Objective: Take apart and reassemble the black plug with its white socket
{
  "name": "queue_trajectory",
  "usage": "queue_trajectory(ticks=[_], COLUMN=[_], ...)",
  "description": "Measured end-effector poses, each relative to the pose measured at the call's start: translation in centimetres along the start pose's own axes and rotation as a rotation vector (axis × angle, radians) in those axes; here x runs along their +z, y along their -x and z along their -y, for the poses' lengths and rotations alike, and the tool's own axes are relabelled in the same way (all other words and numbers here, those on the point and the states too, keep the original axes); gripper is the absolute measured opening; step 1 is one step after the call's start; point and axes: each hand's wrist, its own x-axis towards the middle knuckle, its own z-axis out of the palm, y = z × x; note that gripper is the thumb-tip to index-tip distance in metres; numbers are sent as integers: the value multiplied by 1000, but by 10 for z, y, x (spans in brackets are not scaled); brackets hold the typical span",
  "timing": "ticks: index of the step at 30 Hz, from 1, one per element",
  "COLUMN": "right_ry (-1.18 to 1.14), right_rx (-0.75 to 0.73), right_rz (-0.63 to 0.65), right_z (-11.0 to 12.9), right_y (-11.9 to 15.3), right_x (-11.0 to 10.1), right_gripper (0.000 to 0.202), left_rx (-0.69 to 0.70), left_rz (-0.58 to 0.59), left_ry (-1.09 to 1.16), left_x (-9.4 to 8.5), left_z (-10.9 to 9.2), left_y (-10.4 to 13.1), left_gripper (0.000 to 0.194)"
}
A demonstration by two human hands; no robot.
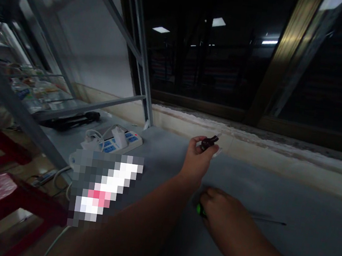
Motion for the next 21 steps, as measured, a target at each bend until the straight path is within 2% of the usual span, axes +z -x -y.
queue_trajectory(ticks=[6, 9, 12, 16, 21], right_ry=[64, 30, -2, -41, -100], right_rx=[-11, -55, -46, 21, 44], right_rz=[9, 14, -2, -71, -262], right_z=[6, 1, -15, -44, -65], right_y=[7, 18, 33, 56, 77], right_x=[-4, -5, -8, -15, -30], right_gripper=[26, 32, 32, 19, 14], left_rx=[79, 153, 203, 189, 132], left_rz=[98, 147, 211, 351, 504], left_ry=[-120, -196, -249, -301, -334], left_x=[-5, -8, -8, -5, -1], left_z=[7, 7, 6, 6, 9], left_y=[-2, -3, 0, 7, 12], left_gripper=[43, 43, 44, 31, 34])
